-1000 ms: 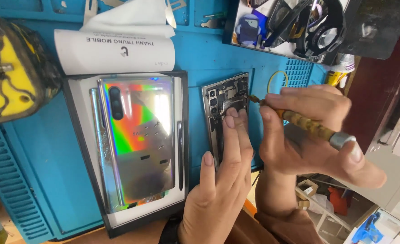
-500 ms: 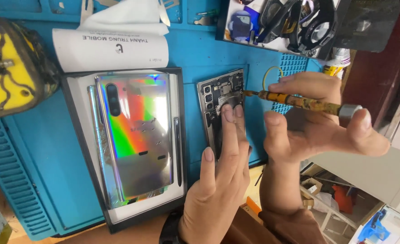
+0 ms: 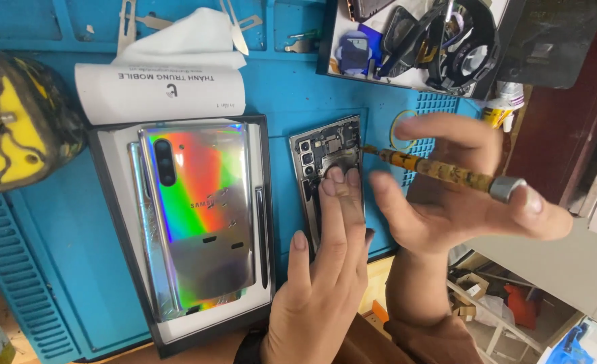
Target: Repairing a smartphone by disassembling components and using a screwdriver on internal parts.
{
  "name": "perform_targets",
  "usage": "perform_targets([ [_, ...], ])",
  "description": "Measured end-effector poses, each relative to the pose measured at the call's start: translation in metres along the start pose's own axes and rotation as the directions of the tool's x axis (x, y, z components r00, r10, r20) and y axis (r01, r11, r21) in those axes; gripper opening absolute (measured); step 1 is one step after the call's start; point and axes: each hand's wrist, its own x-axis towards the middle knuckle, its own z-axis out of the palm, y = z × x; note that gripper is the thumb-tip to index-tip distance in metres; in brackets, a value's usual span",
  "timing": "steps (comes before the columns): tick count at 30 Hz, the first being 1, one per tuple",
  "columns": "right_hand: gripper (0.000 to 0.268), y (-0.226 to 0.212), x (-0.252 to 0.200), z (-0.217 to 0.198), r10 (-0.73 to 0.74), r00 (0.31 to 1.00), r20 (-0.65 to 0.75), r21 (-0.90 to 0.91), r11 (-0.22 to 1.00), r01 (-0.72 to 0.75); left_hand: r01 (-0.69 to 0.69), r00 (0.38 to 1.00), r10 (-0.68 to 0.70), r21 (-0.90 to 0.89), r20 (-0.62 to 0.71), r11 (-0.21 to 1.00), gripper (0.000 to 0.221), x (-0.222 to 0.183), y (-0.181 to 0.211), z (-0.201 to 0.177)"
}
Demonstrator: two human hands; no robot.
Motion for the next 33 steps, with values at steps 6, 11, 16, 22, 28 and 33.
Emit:
perform_targets([
  [6,0.078,-0.005,-0.005,0.002,0.147,0.987,-0.068,0.097,0.985,-0.140,0.051,0.998,-0.056,-0.123,-0.040,0.991,0.041,0.004,0.003,0.006],
  [11,0.084,0.008,-0.009,0.000,0.150,0.986,-0.069,0.077,0.986,-0.145,0.022,1.000,-0.024,-0.143,-0.012,0.989,0.045,0.008,0.001,0.007],
  [16,0.093,0.019,-0.035,-0.004,0.227,0.957,-0.183,0.116,0.971,-0.208,0.019,0.999,-0.023,-0.160,-0.025,0.987,0.045,0.013,0.000,0.013],
  [22,0.092,0.008,-0.029,0.001,0.244,0.956,-0.161,0.114,0.967,-0.228,0.007,0.997,-0.018,-0.158,-0.069,0.987,0.044,0.016,-0.005,0.017],
  [28,0.086,0.026,-0.040,-0.002,0.010,0.998,-0.060,0.005,1.000,-0.009,0.001,0.996,-0.017,-0.179,-0.085,0.984,0.040,0.016,-0.010,0.019],
  [33,0.101,0.019,-0.041,0.008,0.096,0.955,-0.279,-0.009,0.995,-0.103,0.001,0.996,-0.017,-0.175,-0.087,0.985,0.042,0.016,-0.011,0.020],
])
